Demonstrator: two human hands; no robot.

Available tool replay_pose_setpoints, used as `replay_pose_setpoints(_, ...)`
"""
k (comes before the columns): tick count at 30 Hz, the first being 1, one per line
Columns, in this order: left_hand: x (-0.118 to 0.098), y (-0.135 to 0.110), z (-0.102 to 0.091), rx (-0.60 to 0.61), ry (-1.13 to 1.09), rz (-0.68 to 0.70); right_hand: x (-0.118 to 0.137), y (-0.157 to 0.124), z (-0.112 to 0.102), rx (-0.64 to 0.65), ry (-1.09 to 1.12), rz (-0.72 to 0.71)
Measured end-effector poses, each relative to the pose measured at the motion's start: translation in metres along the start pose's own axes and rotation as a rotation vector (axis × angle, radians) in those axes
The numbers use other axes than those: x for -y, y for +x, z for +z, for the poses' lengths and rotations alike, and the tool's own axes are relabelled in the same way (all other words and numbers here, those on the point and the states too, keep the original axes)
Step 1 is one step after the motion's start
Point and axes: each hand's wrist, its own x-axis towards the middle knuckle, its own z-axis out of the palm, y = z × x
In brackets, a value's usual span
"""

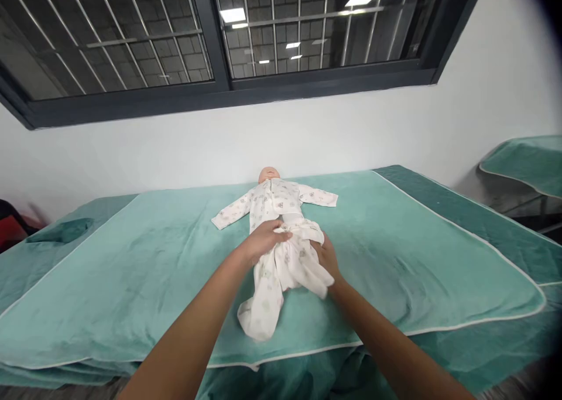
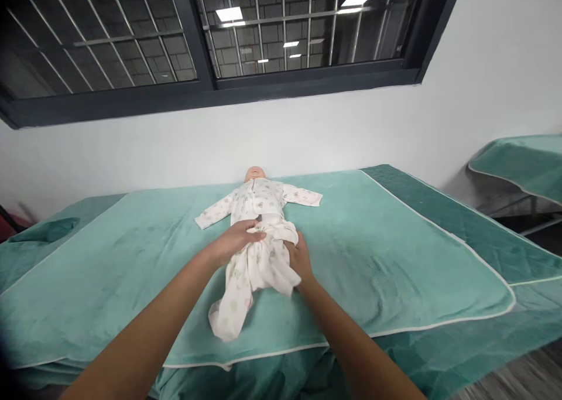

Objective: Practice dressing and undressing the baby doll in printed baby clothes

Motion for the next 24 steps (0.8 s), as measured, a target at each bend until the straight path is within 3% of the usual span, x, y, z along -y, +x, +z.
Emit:
replay_pose_setpoints(3,0.006,0.028,0.004,-0.248,0.246,0.136,0.0,0.029,0.005,-0.236,-0.008,-0.053)
replay_pose_setpoints(7,0.013,0.05,0.008,-0.437,0.361,0.215,-0.001,0.068,0.002,-0.249,-0.088,-0.075)
replay_pose_setpoints(10,0.012,0.049,-0.001,-0.395,0.254,0.214,-0.004,0.083,-0.001,-0.215,-0.118,-0.092)
replay_pose_setpoints(13,0.01,0.039,-0.022,-0.159,0.023,0.11,-0.009,0.083,-0.002,-0.157,-0.108,-0.17)
replay_pose_setpoints(15,0.013,0.033,-0.035,-0.005,-0.151,-0.005,-0.006,0.08,-0.005,-0.085,-0.096,-0.271)
replay_pose_setpoints(17,0.019,0.032,-0.042,0.032,-0.297,-0.068,0.007,0.081,-0.009,0.049,-0.116,-0.33)
replay_pose_setpoints(21,0.028,0.043,-0.03,-0.174,-0.434,0.007,0.051,0.106,-0.006,0.487,-0.258,-0.25)
replay_pose_setpoints(24,0.024,0.056,-0.017,-0.381,-0.403,0.099,0.07,0.131,0.009,0.656,-0.257,-0.144)
